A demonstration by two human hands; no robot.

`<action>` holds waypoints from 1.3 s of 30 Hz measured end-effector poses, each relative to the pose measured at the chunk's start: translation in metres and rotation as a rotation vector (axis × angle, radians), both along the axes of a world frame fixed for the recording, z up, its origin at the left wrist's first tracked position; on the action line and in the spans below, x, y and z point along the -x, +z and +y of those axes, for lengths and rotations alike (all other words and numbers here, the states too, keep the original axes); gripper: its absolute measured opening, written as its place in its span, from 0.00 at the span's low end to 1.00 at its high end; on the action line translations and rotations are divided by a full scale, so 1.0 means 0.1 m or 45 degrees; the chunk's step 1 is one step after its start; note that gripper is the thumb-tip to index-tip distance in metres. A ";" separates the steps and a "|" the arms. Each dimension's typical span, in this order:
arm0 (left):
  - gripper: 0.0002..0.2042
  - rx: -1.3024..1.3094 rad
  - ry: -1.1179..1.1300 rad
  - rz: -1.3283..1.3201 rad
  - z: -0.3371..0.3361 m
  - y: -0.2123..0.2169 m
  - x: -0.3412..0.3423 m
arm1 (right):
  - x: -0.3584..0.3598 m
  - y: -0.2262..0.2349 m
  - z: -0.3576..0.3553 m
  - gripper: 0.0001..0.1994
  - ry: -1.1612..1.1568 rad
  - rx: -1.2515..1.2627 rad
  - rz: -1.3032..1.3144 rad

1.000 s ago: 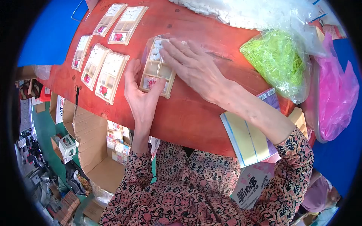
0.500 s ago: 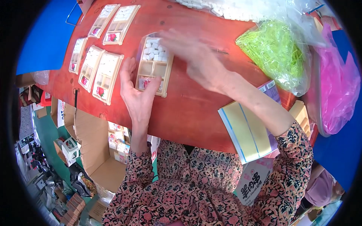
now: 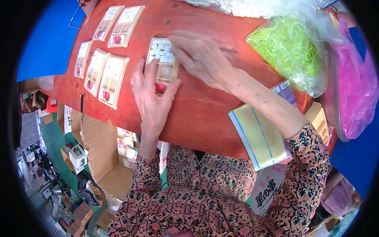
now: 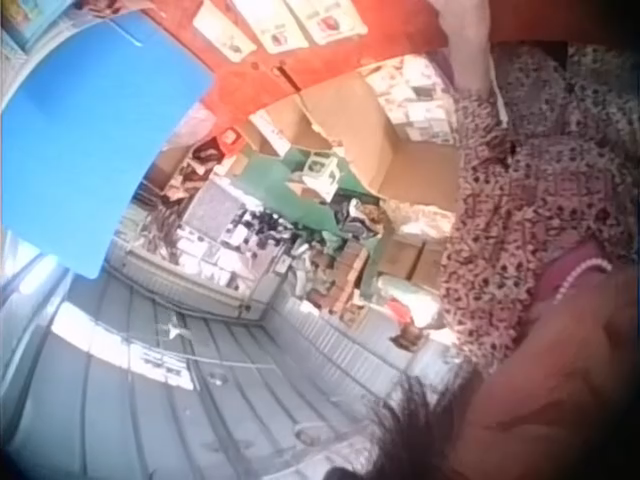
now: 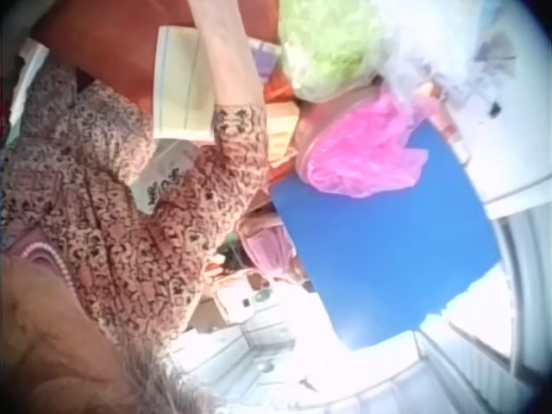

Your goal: Peeling adhesive labels from a sheet and applying them to small plastic containers filled with items.

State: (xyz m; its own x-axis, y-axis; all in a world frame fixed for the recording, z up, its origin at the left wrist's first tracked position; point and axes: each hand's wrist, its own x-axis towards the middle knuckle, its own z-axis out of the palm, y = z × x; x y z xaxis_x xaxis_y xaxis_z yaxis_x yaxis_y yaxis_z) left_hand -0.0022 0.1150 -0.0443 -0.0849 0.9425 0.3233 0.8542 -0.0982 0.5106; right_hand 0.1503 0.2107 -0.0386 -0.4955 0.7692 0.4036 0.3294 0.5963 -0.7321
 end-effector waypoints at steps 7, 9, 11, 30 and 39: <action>0.40 0.206 -0.125 0.359 -0.03 0.07 -0.11 | 0.06 -0.13 -0.06 0.16 -0.048 -0.230 -0.255; 0.40 0.240 -0.132 0.362 -0.06 0.08 -0.12 | 0.07 -0.18 -0.08 0.17 -0.090 -0.418 -0.361; 0.38 0.275 -0.130 0.451 -0.05 0.08 -0.14 | 0.07 -0.18 -0.09 0.17 -0.094 -0.436 -0.396; 0.40 0.360 -0.179 0.580 -0.02 0.13 -0.20 | -1.40 0.63 -1.90 0.24 -0.521 0.163 -0.734; 0.33 0.242 -0.518 -0.005 -0.23 0.51 -0.60 | -1.66 0.51 -1.36 0.25 -0.911 0.329 -0.824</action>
State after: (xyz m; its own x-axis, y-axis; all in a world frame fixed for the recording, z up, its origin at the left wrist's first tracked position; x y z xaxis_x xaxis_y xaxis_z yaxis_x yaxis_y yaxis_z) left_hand 0.0580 0.0917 0.0069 0.3037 0.9422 0.1418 0.7636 -0.3297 0.5551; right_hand 0.3162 0.0751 0.0120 0.0532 0.9986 -0.0022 0.9300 -0.0503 -0.3641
